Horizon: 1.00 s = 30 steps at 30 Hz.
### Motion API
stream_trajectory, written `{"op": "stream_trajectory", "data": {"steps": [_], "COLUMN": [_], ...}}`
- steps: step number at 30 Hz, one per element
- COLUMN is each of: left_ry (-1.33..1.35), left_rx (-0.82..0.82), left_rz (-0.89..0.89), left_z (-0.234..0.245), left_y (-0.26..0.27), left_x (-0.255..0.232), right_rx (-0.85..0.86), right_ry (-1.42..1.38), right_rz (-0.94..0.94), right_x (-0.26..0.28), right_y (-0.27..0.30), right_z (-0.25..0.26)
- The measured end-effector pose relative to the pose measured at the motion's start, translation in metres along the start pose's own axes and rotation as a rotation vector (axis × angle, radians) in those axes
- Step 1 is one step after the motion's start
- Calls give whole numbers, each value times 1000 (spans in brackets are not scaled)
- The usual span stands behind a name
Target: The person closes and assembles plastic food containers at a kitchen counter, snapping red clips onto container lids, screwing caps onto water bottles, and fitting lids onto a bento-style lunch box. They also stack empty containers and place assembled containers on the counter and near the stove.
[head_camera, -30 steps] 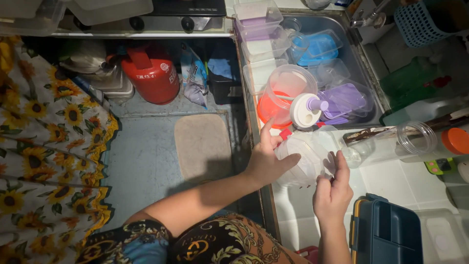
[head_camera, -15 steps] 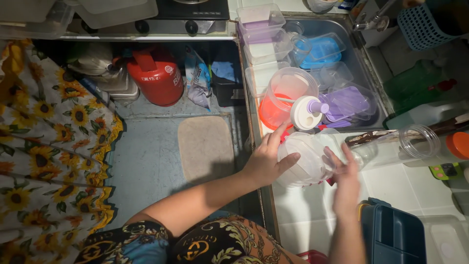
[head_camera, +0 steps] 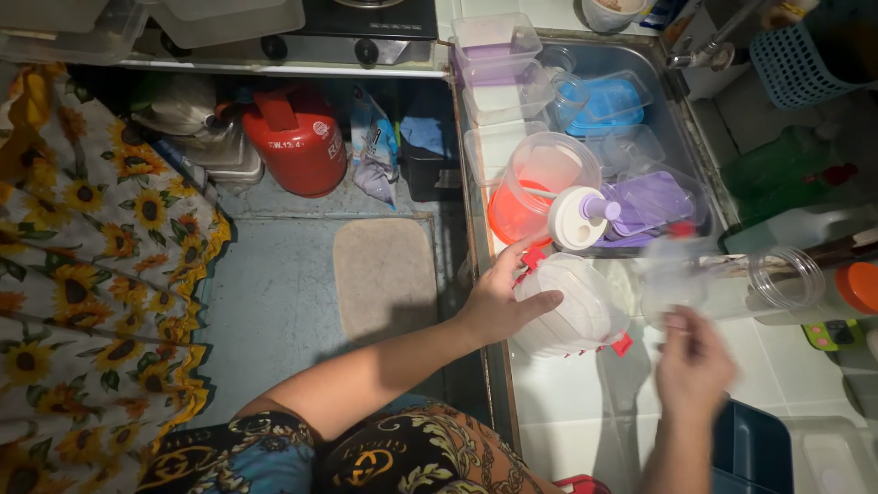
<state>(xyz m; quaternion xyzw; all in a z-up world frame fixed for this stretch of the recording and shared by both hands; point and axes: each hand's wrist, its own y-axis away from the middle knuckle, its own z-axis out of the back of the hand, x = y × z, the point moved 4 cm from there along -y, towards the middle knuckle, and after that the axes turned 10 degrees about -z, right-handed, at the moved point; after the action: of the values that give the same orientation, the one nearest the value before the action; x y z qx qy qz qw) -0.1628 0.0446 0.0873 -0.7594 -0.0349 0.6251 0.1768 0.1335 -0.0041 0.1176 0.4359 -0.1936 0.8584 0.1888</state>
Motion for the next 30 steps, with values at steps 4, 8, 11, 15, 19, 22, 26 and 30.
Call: {"op": "stream_trajectory", "data": {"steps": [4,8,11,15,19,22,26,30], "left_ry": [23,279,198,52,226,368,345,53], "left_rx": [13,25,18,40,-65,-59,-94,-103], "left_rz": [-54,-37,-35,-25,45,-11,67,49], "left_z": [-1,-4,-1,1,-5,-13,-13,-13], "left_y": [0,0,2,0,-6,-13,-13,-11], "left_x": [-5,0,6,8,9,2,-11,-35], "right_rx": [77,162,194,203,189,194,213,242], "right_ry": [220,498,477,567,625,644,665,700], "right_rz": [338,580,528,529,525,512,512,520], "right_x": [91,150,166,172,170,167,165,166], "right_y": [39,66,72,72,74,78,75,72], "right_z": [17,-13,-23,-26,-24,-23,-25,-24]}}
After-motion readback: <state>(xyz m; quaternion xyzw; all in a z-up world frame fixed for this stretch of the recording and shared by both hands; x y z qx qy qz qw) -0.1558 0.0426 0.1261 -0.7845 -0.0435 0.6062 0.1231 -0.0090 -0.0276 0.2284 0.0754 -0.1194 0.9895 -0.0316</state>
